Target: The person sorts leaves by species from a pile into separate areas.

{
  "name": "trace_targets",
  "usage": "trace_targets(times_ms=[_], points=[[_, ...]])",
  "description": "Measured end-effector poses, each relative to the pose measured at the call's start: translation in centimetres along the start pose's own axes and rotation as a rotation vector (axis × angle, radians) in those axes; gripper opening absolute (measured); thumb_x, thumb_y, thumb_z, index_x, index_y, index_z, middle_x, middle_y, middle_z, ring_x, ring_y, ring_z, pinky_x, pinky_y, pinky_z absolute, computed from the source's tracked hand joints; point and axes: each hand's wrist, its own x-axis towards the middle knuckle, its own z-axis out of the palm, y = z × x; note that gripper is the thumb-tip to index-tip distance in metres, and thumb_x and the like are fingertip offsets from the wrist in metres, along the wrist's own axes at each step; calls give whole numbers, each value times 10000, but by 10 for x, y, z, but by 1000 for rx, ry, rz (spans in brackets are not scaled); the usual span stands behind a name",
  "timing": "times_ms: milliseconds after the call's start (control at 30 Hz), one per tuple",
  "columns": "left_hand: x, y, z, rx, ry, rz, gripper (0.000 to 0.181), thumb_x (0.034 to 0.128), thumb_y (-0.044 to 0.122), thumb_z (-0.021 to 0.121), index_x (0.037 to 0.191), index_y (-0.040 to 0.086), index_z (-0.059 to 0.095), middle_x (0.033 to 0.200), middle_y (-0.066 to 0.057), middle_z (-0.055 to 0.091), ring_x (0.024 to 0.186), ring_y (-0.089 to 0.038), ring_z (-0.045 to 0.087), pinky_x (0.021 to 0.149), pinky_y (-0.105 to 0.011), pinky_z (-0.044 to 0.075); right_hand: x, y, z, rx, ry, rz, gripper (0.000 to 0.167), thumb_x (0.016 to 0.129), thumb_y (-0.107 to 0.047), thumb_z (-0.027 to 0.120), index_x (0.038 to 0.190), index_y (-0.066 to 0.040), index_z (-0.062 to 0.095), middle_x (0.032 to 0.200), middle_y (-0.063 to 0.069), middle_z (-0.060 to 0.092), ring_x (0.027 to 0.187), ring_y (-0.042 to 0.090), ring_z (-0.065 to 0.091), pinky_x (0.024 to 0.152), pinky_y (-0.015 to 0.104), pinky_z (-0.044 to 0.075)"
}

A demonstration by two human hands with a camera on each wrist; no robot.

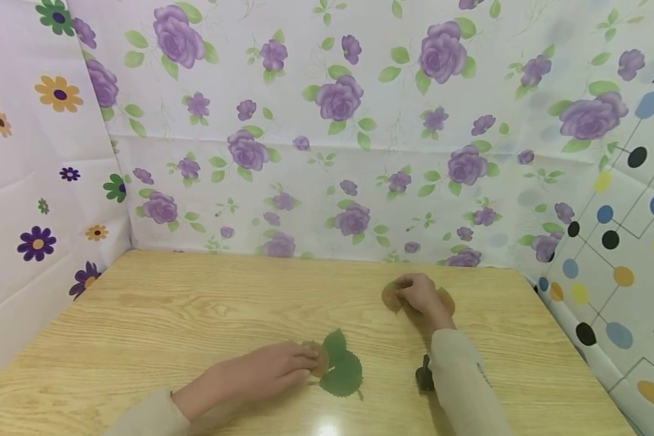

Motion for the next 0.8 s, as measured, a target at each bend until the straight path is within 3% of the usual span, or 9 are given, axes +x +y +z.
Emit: trace_targets(times_ms=[167,267,367,533,800], points=[[11,0,-3,82,62,0,203,1010,184,534,1095,107,701,1074,26,662,939,-65,578,813,-154,460,0,0,0,2,2,-2,287,914,-36,640,1165,100,619,1091,229,636,1030,389,576,848,467,497],[18,0,-4,110,103,3,106,949,110,624,991,129,720,913,63,640,827,-34,550,730,-105,436,1,0,1,8,1,-3,284,911,-36,643,1160,98,623,1088,224,638,1023,382,579,846,459,497],[24,1,-4,116,135,19,119,913,77,663,952,159,740,829,77,598,761,-30,512,679,-88,403,1,1,3,19,-1,3,273,912,-31,640,1156,91,628,1088,217,638,1014,367,582,834,441,502],[32,-3,1,154,157,33,126,901,72,675,927,170,748,831,70,591,739,-40,489,651,-90,380,0,1,4,32,-3,9,259,917,-26,634,1152,81,635,1065,197,642,972,336,594,776,404,514],[34,-5,2,214,151,17,137,885,63,699,1006,127,691,1044,-9,663,950,-124,602,830,-189,471,1,1,5,60,-3,13,254,920,-16,625,1157,76,634,1011,157,645,933,296,597,757,366,508]])
